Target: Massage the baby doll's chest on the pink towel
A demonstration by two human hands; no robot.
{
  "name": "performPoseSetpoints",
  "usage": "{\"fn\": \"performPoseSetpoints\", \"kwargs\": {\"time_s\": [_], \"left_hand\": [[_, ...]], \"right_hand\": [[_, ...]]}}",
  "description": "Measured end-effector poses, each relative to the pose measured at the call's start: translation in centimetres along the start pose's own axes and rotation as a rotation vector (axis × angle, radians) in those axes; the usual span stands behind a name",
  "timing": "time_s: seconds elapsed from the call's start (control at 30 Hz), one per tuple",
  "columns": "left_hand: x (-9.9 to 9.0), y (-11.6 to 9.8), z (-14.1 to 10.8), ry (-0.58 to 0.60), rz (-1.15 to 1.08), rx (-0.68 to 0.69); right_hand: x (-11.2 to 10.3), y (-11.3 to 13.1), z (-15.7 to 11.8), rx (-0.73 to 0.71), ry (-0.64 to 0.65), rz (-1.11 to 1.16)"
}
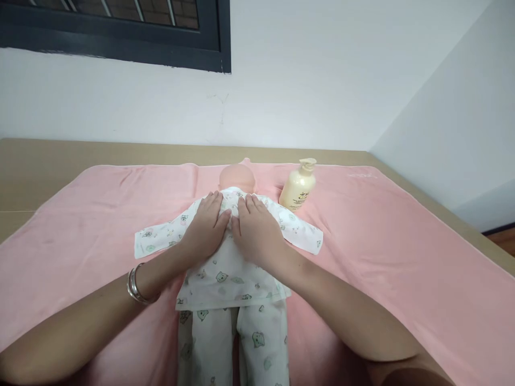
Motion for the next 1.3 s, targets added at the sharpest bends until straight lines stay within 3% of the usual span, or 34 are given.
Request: {"fn": "performPoseSetpoints", "kwargs": {"time_s": [0.2, 0.33, 0.47, 0.6, 0.73, 1.07, 1.2, 1.3], "left_hand": [[-0.4, -2.1, -2.0, 0.025, 0.034, 0.042], [-0.2, -0.9, -0.5, 0.052, -0.054, 0.036], [-0.4, 0.8, 0.7, -0.027, -0.116, -0.022], [-0.4, 0.1, -0.1, -0.075, -0.098, 0.019], [-0.3, -0.6, -1.3, -0.059, -0.074, 0.007], [0.0, -0.9, -1.8, 0.009, -0.113, -0.073], [0.2, -0.1, -1.9, 0.009, -0.154, -0.151], [0.4, 0.3, -1.0, 0.019, -0.154, -0.093]], "right_hand": [[0.8, -2.8, 2.3, 0.077, 0.082, 0.076], [0.6, -1.1, 0.8, 0.028, 0.003, -0.041], [0.0, 0.1, -0.1, 0.0, -0.026, -0.069], [1.3, -2.0, 1.4, 0.052, 0.099, 0.045], [2.1, -3.5, 2.4, 0.074, 0.094, 0.041], [1.6, -2.9, 2.3, 0.046, 0.048, -0.032], [1.1, -1.8, 1.6, 0.027, 0.041, -0.065], [0.6, -0.4, 0.2, 0.046, 0.012, -0.094]]}}
Point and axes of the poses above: each hand's wrist, its own z-axis towards the middle knuckle, its own x-axis out of the palm, y = z × x, the point moved 9 cm from there along z, towards the middle knuckle, and after that the axes turned 6 degrees about -y, right-handed, at the moved point
